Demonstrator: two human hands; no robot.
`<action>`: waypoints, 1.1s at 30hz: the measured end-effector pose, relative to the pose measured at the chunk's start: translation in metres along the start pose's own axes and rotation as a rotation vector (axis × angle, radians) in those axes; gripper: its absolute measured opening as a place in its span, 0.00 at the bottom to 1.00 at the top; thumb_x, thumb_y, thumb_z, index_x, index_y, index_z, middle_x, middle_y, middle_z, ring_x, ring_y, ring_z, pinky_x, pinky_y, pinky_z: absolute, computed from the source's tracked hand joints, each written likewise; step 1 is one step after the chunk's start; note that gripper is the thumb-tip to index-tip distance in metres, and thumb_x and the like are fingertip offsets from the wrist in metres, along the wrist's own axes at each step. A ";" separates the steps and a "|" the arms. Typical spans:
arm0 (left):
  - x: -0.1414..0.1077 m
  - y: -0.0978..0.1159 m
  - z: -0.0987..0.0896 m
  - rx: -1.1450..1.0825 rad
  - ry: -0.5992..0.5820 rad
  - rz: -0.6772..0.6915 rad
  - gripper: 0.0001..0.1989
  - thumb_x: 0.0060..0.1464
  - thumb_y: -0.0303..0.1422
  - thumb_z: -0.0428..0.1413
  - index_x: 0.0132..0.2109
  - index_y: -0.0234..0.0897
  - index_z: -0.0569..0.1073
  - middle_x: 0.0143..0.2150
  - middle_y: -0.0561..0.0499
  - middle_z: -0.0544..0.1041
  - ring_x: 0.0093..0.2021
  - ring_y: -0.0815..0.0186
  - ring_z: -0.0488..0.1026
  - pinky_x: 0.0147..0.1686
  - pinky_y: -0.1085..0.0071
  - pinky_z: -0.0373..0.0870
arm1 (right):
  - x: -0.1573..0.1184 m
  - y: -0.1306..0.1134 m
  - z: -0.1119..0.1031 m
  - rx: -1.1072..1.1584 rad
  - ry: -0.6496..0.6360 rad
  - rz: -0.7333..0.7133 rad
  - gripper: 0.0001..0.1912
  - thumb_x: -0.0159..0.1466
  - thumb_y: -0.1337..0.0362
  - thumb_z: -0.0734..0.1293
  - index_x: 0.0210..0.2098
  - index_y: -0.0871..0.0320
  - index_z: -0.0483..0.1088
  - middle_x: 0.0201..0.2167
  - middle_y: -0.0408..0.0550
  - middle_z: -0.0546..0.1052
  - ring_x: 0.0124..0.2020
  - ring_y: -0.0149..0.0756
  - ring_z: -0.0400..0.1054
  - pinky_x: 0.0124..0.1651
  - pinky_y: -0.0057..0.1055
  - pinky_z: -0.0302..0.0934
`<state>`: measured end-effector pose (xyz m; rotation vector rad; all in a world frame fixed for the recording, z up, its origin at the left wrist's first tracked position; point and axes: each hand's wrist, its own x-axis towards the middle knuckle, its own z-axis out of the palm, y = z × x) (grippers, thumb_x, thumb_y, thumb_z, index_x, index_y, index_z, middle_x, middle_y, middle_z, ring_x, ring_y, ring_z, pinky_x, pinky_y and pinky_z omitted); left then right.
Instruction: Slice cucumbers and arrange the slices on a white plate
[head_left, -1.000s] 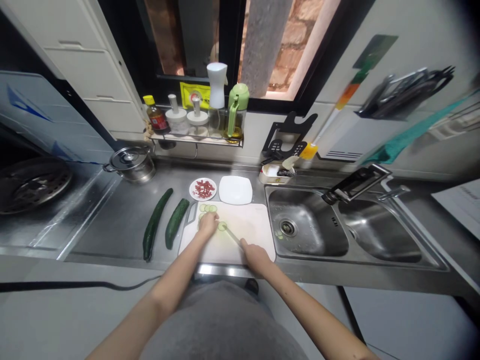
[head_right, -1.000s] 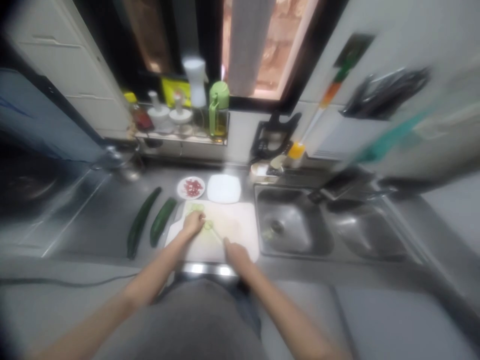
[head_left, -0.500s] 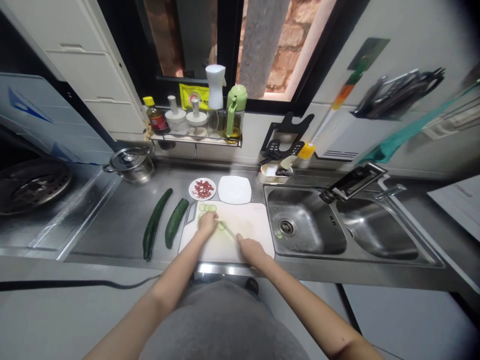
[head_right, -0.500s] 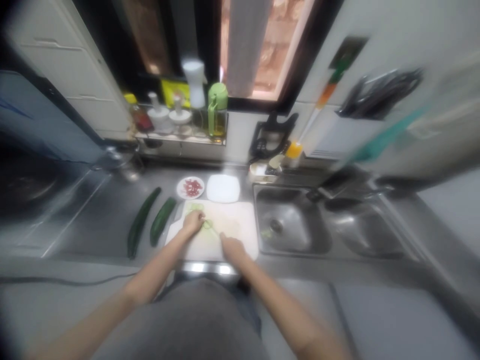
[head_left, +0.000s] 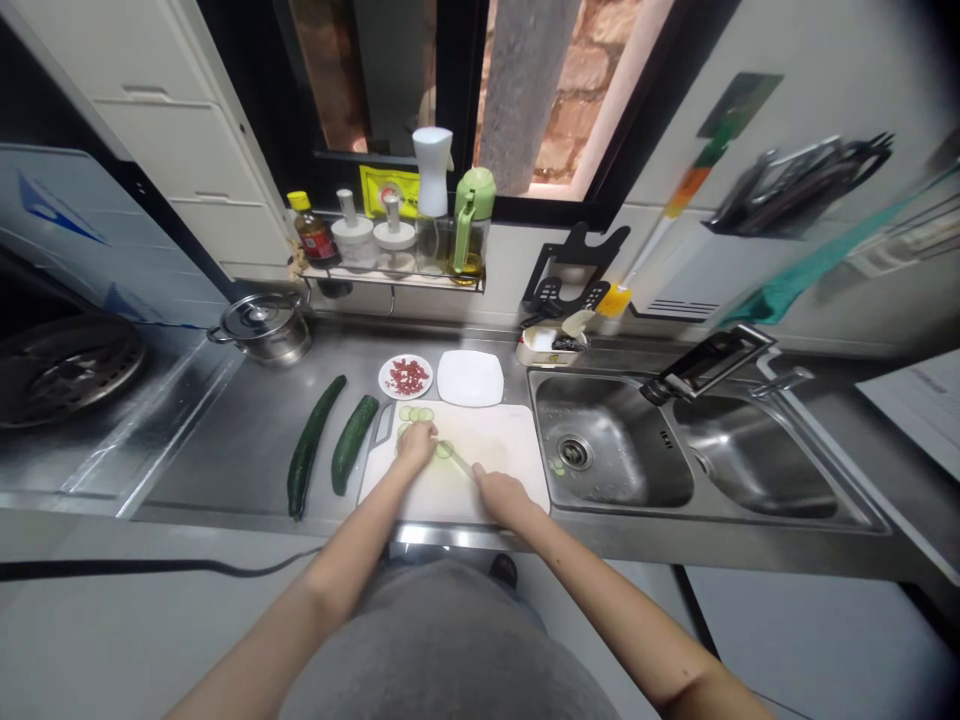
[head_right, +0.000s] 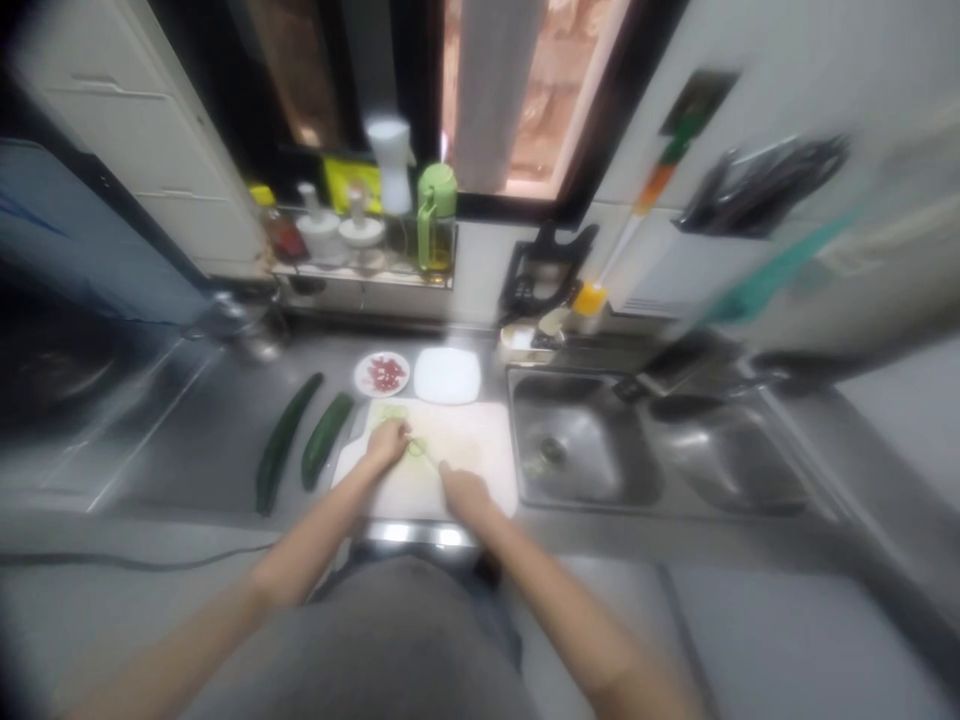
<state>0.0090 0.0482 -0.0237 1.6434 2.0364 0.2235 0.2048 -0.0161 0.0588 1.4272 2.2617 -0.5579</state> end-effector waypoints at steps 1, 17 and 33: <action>0.000 0.000 0.000 -0.001 -0.002 -0.002 0.10 0.52 0.33 0.55 0.43 0.39 0.74 0.46 0.46 0.76 0.47 0.60 0.72 0.45 0.70 0.64 | 0.000 0.000 0.000 0.003 0.001 -0.002 0.18 0.66 0.72 0.52 0.55 0.59 0.56 0.41 0.58 0.76 0.42 0.41 0.73 0.39 0.32 0.63; 0.002 0.000 0.001 0.004 -0.008 -0.017 0.11 0.51 0.31 0.55 0.43 0.40 0.74 0.46 0.47 0.76 0.46 0.62 0.72 0.44 0.70 0.64 | -0.008 0.005 -0.004 -0.005 -0.027 0.015 0.18 0.66 0.72 0.53 0.54 0.58 0.58 0.41 0.59 0.76 0.42 0.41 0.73 0.40 0.33 0.63; -0.011 0.004 -0.003 0.052 -0.031 0.074 0.13 0.52 0.28 0.53 0.45 0.38 0.74 0.48 0.44 0.74 0.50 0.59 0.70 0.48 0.68 0.63 | -0.027 0.014 0.009 0.008 -0.072 0.066 0.19 0.64 0.70 0.56 0.54 0.57 0.56 0.42 0.57 0.76 0.43 0.41 0.72 0.40 0.31 0.61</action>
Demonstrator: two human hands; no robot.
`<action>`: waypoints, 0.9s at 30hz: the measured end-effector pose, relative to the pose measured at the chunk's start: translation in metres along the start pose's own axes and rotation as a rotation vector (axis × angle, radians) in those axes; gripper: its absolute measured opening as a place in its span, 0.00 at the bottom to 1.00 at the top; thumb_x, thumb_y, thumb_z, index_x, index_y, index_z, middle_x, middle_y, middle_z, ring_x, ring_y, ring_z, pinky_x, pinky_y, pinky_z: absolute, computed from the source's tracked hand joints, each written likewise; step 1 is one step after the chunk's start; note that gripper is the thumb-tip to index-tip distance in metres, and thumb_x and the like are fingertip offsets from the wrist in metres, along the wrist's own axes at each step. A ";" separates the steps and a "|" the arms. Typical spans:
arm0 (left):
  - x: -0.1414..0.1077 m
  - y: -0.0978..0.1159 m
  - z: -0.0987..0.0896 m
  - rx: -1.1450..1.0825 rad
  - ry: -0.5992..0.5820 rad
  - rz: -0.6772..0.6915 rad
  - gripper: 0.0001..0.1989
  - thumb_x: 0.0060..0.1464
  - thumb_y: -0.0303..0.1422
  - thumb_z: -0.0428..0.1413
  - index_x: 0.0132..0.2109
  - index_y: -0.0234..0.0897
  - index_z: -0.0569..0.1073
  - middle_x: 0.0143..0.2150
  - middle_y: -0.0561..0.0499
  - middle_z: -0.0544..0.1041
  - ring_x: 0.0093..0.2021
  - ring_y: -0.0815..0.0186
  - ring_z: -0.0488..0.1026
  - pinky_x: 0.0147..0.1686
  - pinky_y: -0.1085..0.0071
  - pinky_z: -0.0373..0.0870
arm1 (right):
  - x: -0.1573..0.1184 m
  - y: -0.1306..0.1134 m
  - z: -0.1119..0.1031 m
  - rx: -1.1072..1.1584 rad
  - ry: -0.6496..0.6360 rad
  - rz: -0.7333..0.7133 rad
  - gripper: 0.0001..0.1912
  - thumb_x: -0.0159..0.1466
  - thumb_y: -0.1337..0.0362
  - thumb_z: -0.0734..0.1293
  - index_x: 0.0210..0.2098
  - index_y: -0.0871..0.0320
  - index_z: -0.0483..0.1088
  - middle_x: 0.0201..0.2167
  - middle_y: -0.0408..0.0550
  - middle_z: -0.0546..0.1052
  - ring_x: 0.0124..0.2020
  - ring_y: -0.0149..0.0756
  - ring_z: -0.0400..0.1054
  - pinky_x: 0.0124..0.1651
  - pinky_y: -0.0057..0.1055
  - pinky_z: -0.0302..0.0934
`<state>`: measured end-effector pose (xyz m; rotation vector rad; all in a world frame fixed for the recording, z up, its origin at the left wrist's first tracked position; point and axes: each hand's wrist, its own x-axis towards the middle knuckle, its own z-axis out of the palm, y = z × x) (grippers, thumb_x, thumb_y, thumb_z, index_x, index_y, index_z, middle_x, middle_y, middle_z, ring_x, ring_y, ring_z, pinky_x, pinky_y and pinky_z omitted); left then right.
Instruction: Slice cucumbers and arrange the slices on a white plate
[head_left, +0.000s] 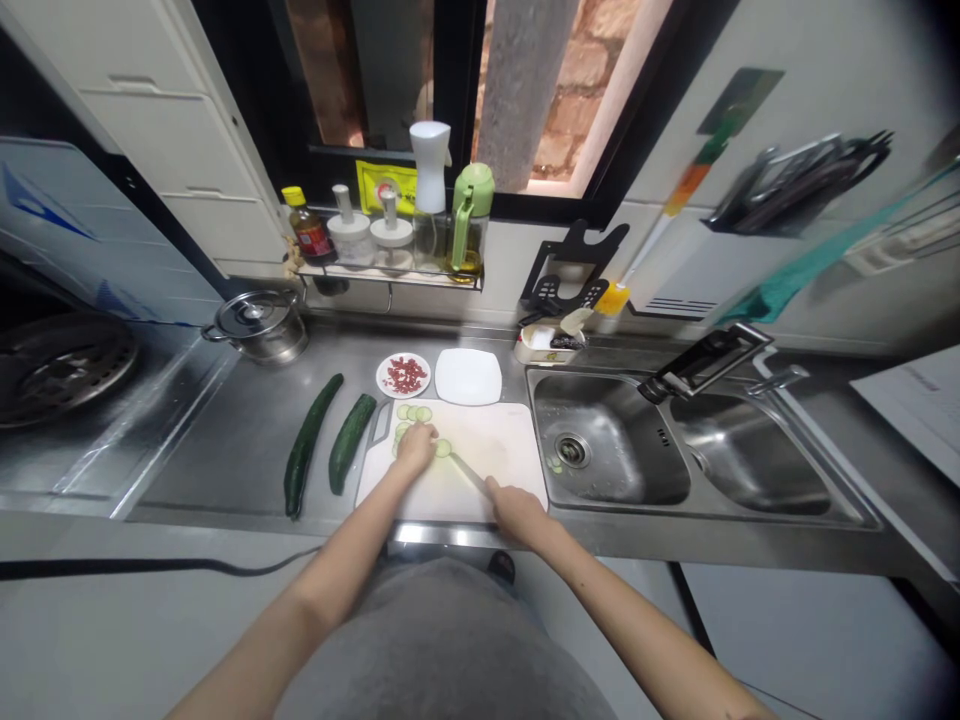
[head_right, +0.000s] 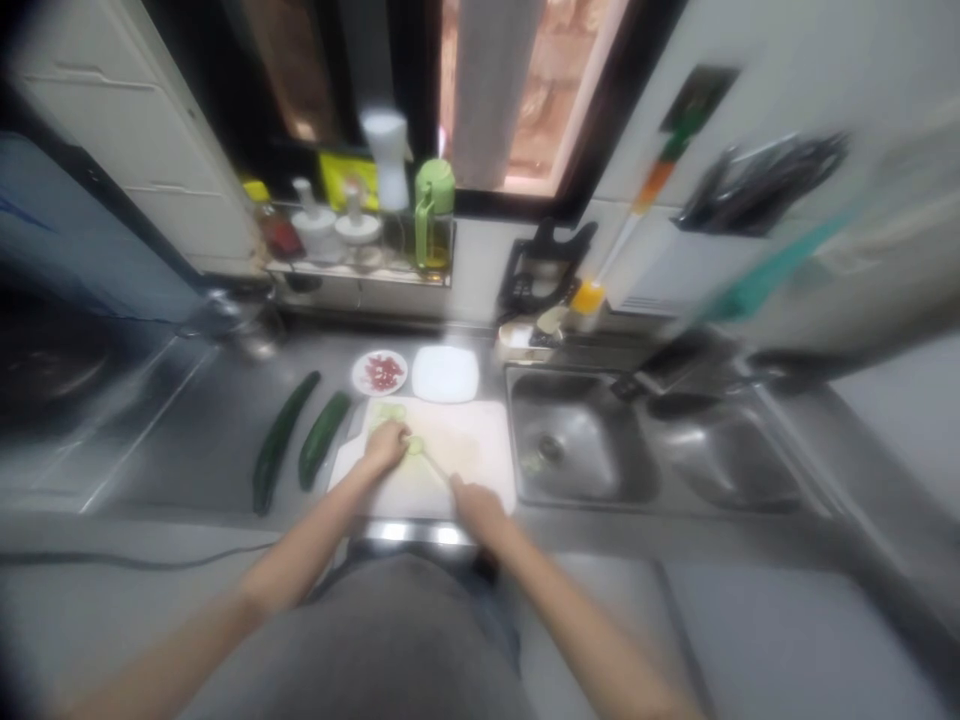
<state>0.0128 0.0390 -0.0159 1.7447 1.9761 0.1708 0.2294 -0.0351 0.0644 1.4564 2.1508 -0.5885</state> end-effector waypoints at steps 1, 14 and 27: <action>-0.002 0.001 0.000 0.008 -0.004 0.009 0.13 0.52 0.27 0.53 0.45 0.38 0.74 0.49 0.44 0.74 0.50 0.59 0.69 0.48 0.68 0.63 | 0.001 0.000 0.001 -0.002 0.004 -0.006 0.19 0.64 0.70 0.55 0.55 0.57 0.55 0.42 0.57 0.76 0.43 0.41 0.72 0.40 0.31 0.61; -0.005 0.004 -0.002 -0.011 -0.008 -0.006 0.12 0.51 0.26 0.54 0.43 0.39 0.74 0.48 0.45 0.73 0.51 0.60 0.68 0.49 0.69 0.62 | 0.023 -0.015 -0.012 0.015 0.065 -0.062 0.20 0.66 0.71 0.51 0.56 0.60 0.56 0.41 0.59 0.76 0.42 0.43 0.73 0.39 0.34 0.63; 0.001 0.004 -0.003 -0.012 -0.055 -0.011 0.11 0.50 0.26 0.55 0.42 0.38 0.74 0.47 0.46 0.74 0.50 0.61 0.69 0.47 0.71 0.62 | 0.035 -0.015 -0.004 0.012 0.114 -0.071 0.20 0.67 0.71 0.50 0.56 0.59 0.57 0.40 0.60 0.76 0.42 0.45 0.73 0.39 0.36 0.64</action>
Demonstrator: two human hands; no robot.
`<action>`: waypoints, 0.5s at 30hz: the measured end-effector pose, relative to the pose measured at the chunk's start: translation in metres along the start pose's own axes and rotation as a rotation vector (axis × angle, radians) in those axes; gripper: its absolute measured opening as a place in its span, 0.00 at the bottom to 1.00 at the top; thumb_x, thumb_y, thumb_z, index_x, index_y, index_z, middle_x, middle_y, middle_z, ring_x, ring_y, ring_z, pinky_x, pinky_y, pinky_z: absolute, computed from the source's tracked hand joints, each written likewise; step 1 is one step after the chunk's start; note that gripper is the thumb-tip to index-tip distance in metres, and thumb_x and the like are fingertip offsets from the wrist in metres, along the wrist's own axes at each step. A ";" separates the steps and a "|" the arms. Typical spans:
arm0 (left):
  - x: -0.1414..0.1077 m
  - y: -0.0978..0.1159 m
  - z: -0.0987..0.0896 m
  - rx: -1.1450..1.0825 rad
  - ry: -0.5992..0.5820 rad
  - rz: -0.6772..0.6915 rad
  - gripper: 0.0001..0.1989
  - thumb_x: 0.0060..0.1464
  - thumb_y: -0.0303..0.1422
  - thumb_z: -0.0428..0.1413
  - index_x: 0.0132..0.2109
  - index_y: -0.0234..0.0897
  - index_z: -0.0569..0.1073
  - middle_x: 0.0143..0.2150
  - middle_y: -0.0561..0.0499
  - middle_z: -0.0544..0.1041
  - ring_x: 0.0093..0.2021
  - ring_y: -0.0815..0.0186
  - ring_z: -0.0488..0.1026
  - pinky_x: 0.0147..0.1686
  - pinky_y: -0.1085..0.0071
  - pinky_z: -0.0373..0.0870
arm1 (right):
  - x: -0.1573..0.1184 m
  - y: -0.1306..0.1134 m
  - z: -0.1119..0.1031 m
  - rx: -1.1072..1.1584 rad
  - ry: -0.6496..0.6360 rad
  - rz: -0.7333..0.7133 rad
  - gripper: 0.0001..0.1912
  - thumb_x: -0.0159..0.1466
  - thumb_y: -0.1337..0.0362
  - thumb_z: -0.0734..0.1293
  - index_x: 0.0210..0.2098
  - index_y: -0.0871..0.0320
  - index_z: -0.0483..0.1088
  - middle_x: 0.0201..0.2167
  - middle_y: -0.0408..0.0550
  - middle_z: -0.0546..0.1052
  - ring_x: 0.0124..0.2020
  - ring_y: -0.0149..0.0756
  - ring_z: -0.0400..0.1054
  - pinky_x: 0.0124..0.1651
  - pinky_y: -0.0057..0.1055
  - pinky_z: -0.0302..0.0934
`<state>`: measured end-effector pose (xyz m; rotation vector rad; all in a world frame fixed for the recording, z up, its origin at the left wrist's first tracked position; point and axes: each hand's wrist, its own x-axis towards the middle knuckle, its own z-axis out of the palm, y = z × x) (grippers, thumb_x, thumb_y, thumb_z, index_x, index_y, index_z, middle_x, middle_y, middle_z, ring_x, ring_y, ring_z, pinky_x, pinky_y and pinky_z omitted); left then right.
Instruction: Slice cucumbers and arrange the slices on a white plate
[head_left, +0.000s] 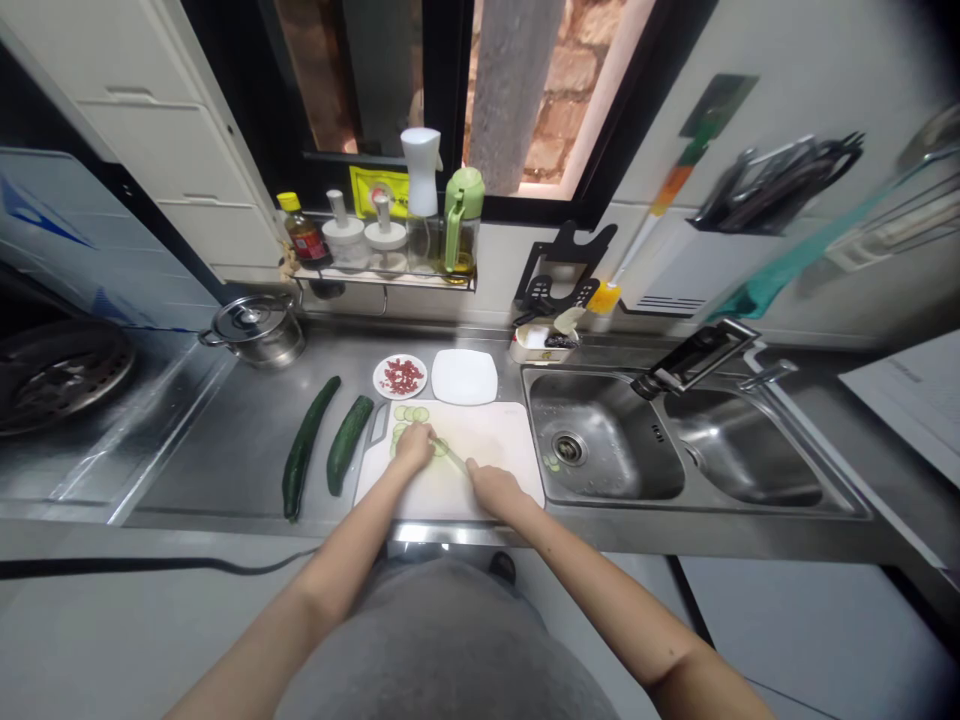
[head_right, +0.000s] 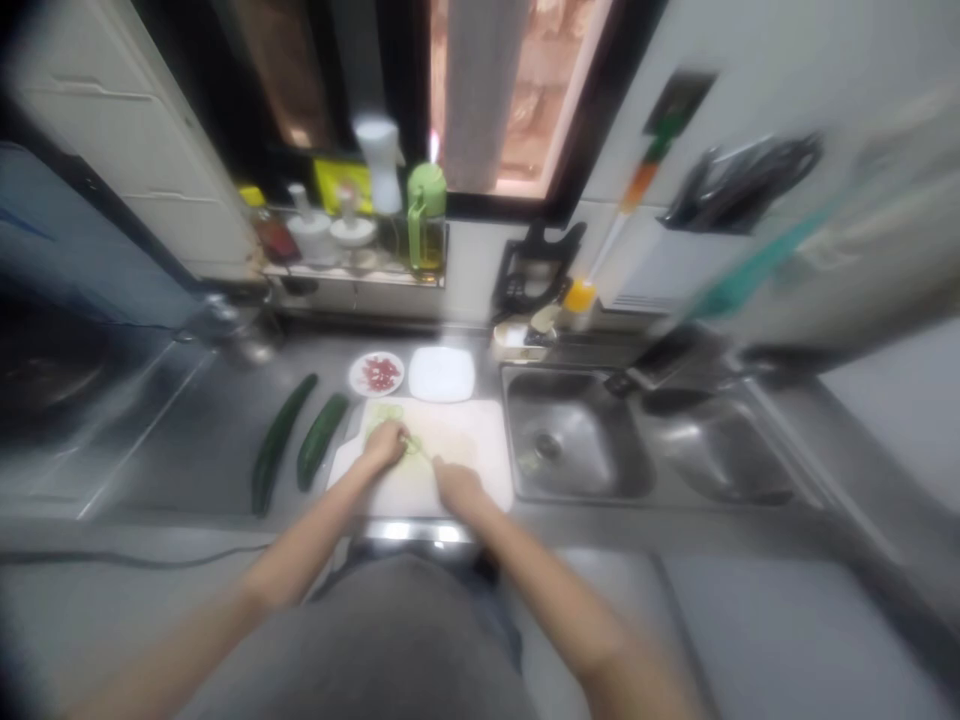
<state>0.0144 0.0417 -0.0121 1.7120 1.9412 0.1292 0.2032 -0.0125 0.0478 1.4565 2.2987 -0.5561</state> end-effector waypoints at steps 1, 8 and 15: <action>0.001 0.000 0.000 0.000 -0.007 -0.005 0.11 0.50 0.26 0.55 0.42 0.38 0.74 0.47 0.46 0.74 0.50 0.61 0.69 0.47 0.71 0.62 | -0.001 0.000 0.000 0.001 -0.002 0.002 0.20 0.66 0.72 0.50 0.56 0.59 0.57 0.40 0.60 0.76 0.41 0.45 0.73 0.39 0.36 0.64; 0.003 0.003 -0.003 -0.009 -0.033 -0.033 0.13 0.47 0.26 0.57 0.42 0.38 0.74 0.45 0.47 0.76 0.46 0.62 0.72 0.42 0.73 0.64 | -0.019 0.002 -0.002 0.011 -0.042 0.031 0.17 0.65 0.71 0.53 0.54 0.59 0.58 0.40 0.58 0.76 0.41 0.42 0.73 0.38 0.32 0.62; 0.002 0.007 -0.007 -0.002 -0.058 -0.067 0.12 0.47 0.28 0.58 0.42 0.39 0.74 0.42 0.47 0.78 0.43 0.62 0.74 0.40 0.72 0.65 | -0.038 0.006 0.007 0.019 -0.046 0.069 0.18 0.63 0.71 0.56 0.54 0.58 0.57 0.41 0.59 0.76 0.43 0.42 0.72 0.39 0.32 0.61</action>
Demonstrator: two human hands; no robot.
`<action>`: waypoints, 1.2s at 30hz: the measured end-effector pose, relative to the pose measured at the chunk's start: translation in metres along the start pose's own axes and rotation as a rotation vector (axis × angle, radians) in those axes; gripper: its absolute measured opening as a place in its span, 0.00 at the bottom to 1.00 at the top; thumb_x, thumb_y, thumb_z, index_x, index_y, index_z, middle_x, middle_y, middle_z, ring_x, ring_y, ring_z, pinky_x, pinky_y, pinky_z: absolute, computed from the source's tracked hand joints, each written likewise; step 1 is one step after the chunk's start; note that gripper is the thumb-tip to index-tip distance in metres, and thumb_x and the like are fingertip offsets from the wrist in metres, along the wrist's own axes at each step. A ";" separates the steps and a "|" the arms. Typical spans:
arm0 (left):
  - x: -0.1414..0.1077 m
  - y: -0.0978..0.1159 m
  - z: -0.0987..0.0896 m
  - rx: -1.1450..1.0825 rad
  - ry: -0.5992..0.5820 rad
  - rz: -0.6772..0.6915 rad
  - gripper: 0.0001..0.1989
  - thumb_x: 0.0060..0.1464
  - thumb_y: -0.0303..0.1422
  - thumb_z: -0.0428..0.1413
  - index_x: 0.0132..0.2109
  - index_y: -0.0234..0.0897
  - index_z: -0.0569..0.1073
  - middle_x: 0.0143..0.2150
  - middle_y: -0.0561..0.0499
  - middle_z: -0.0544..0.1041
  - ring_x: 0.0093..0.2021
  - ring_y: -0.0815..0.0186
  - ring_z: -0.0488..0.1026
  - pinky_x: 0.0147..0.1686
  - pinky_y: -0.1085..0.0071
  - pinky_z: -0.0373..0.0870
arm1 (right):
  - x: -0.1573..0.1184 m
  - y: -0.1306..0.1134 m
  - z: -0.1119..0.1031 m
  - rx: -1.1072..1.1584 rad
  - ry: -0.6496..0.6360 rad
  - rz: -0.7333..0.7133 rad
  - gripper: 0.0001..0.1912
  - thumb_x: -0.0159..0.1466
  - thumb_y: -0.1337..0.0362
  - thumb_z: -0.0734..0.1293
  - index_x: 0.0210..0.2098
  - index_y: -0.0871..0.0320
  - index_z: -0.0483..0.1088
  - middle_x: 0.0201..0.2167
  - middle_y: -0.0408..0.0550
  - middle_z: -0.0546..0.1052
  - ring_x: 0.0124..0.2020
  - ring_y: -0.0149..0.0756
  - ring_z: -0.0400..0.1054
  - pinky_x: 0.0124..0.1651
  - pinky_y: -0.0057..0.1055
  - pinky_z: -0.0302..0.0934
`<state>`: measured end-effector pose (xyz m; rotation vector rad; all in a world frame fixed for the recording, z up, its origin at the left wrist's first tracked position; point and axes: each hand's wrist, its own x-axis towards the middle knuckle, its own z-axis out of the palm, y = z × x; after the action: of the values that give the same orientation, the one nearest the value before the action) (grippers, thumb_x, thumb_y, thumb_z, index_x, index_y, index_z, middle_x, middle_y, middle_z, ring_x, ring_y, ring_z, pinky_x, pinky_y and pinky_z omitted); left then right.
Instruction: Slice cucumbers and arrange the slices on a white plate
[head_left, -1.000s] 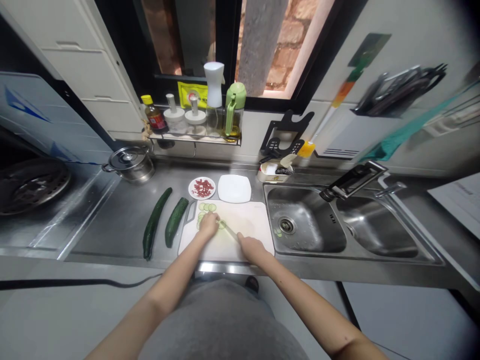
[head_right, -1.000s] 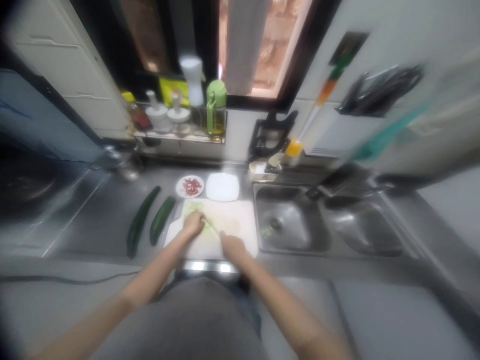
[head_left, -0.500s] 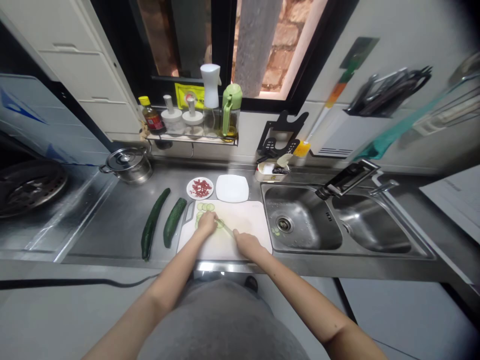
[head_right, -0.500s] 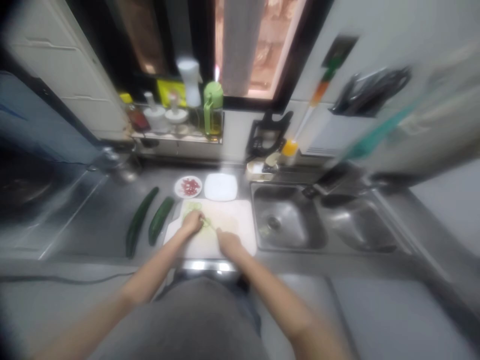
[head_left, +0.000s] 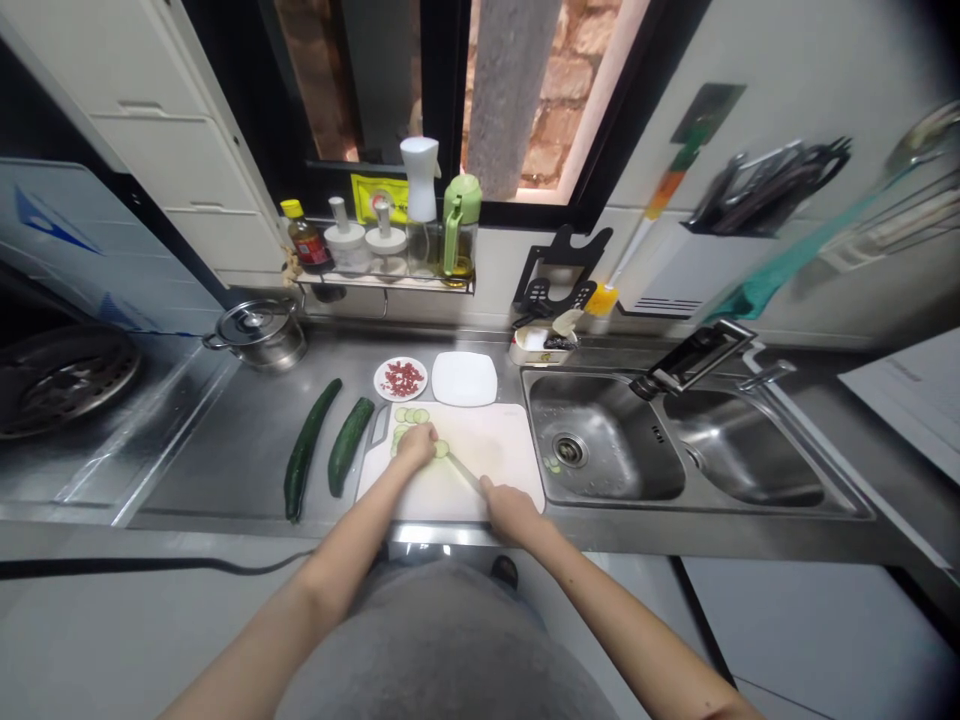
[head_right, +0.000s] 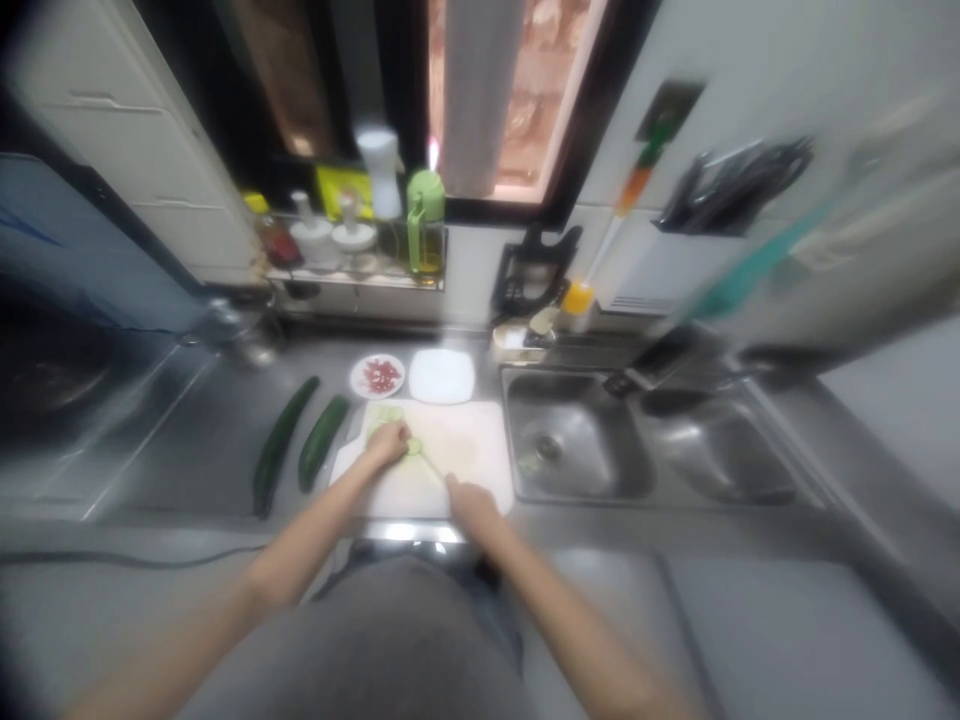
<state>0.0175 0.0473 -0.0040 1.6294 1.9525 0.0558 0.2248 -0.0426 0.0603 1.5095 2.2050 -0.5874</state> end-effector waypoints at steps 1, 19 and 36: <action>0.000 0.001 0.000 -0.001 0.000 -0.004 0.12 0.47 0.28 0.58 0.43 0.39 0.73 0.43 0.47 0.78 0.43 0.62 0.74 0.40 0.72 0.65 | -0.002 0.001 0.001 -0.001 0.000 0.005 0.19 0.63 0.71 0.56 0.54 0.58 0.57 0.41 0.59 0.76 0.43 0.42 0.72 0.40 0.32 0.60; -0.019 0.012 0.005 -0.039 0.111 -0.077 0.09 0.57 0.34 0.50 0.42 0.41 0.74 0.40 0.47 0.78 0.42 0.61 0.74 0.38 0.71 0.65 | -0.012 0.022 0.004 0.273 0.026 0.178 0.14 0.67 0.68 0.53 0.51 0.59 0.59 0.39 0.53 0.76 0.37 0.35 0.68 0.33 0.27 0.47; -0.059 -0.036 -0.005 -0.143 0.208 -0.121 0.09 0.56 0.32 0.52 0.43 0.42 0.74 0.39 0.50 0.78 0.40 0.64 0.73 0.36 0.73 0.61 | -0.002 0.009 -0.007 0.232 0.067 0.166 0.14 0.68 0.67 0.51 0.51 0.58 0.59 0.37 0.52 0.76 0.37 0.35 0.70 0.32 0.26 0.50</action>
<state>-0.0121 -0.0138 0.0105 1.4597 2.1455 0.3219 0.2332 -0.0374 0.0663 1.8334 2.0899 -0.7697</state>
